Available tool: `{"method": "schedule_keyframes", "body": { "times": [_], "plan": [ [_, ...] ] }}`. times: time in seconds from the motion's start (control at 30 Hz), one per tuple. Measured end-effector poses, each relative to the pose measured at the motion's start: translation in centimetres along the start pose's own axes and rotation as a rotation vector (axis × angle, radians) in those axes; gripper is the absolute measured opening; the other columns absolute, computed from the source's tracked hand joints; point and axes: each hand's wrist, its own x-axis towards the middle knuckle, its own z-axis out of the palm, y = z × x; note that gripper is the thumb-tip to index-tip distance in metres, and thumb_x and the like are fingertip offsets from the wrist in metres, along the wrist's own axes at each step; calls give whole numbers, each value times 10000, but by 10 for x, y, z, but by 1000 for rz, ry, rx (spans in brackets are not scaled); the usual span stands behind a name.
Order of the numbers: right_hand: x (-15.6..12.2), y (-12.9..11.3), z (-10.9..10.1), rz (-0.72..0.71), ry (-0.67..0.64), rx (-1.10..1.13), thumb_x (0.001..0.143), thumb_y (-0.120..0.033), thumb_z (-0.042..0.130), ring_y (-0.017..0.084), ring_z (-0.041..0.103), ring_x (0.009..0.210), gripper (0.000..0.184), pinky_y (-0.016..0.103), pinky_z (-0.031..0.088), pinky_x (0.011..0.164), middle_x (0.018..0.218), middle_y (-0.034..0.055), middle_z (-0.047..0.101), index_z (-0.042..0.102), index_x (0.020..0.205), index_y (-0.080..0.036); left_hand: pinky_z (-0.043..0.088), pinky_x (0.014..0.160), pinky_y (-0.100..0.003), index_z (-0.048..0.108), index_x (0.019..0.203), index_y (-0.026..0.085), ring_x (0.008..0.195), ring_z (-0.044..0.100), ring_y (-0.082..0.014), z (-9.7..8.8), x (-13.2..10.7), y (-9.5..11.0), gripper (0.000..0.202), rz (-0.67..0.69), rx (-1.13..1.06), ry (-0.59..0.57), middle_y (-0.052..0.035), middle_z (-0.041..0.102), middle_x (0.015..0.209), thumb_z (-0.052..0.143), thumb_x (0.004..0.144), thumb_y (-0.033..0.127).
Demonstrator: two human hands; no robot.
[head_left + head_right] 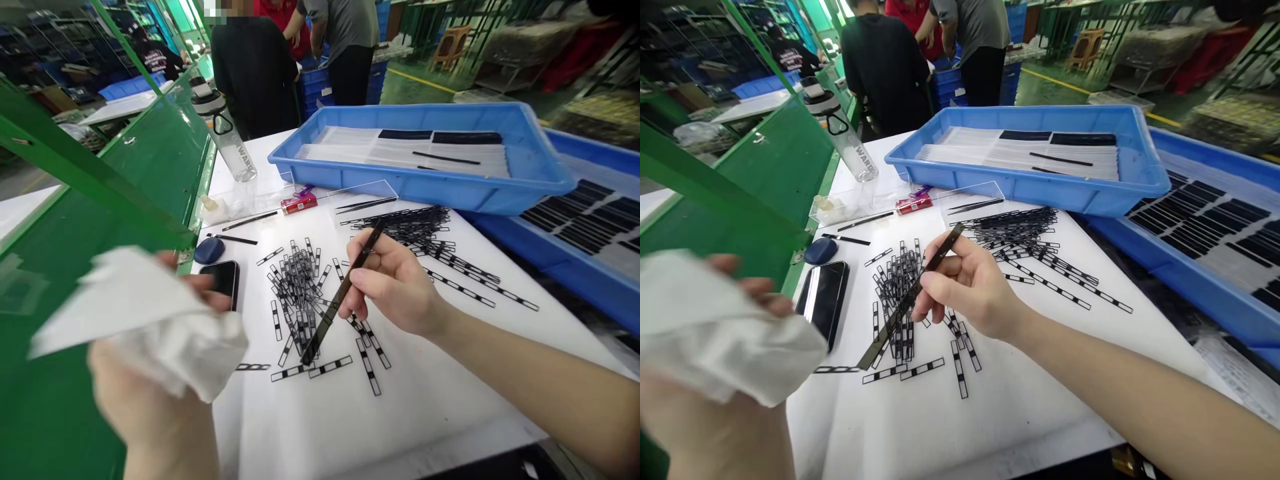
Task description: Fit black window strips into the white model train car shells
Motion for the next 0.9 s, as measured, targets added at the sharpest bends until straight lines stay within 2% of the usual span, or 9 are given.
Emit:
{"method": "schedule_keyframes", "body": {
  "times": [0.1,0.2,0.33,0.43,0.53,0.63,0.73,0.8,0.9],
  "plan": [
    [-2,-3,1,18,-43,-55,971,-91,700,116,789,648,167,137,592,546,701,-36,798,594,997,-218,387,391,-196,809,817,200,514,546,-115,17,-9,-17,222,-85,26,-69,5,692,677,925,734,370],
    [-3,-4,4,39,-75,-136,943,-104,737,106,770,641,183,135,589,559,695,-24,791,632,1060,-199,462,456,-201,726,662,194,560,551,-128,30,-12,-29,289,-178,21,-210,6,608,622,883,801,392],
    [-1,-5,3,-10,-80,-138,928,-91,714,108,743,612,150,150,573,535,665,-28,760,662,1037,-181,620,655,-256,802,883,234,812,718,-209,40,-11,-29,229,-189,-194,-316,-35,766,881,866,823,446],
    [1,-6,0,-47,-87,-106,936,-95,697,106,723,587,112,162,547,509,650,-45,728,679,993,-191,660,734,-249,827,1001,258,842,766,-199,40,-10,-23,228,-165,-310,-249,-9,822,950,858,850,427],
    [2,-5,-2,-35,-118,-91,955,-129,707,101,712,584,67,174,536,510,662,-45,724,687,967,-192,673,820,-245,828,996,297,827,785,-161,35,-6,-16,175,-86,-361,-116,68,843,911,677,1006,383],
    [3,-5,-2,-17,-134,-44,997,-179,676,112,702,575,39,197,528,497,658,-37,721,688,962,-193,663,836,-233,802,908,373,1166,744,-156,28,0,-9,191,78,-395,-18,196,837,1049,639,1007,369],
    [3,-7,-3,-5,-168,-93,1001,-237,692,112,659,578,65,216,509,493,664,-30,688,724,963,-194,648,755,-225,803,933,426,1423,600,-187,21,4,-8,93,79,-367,-16,274,757,1289,718,943,389],
    [3,-8,-3,-60,-191,-257,968,-266,740,134,670,710,79,254,554,588,805,14,701,780,964,-198,646,767,-214,812,981,425,1317,675,-178,18,5,-11,123,20,-385,-68,262,758,1297,690,976,406],
    [0,-7,0,-159,-239,-568,907,-254,797,242,670,1164,65,408,582,988,1246,99,682,841,947,-227,649,790,-183,813,1015,415,988,776,-125,16,3,-18,188,-94,-445,-172,224,823,1129,630,1037,378]
  ]
}}
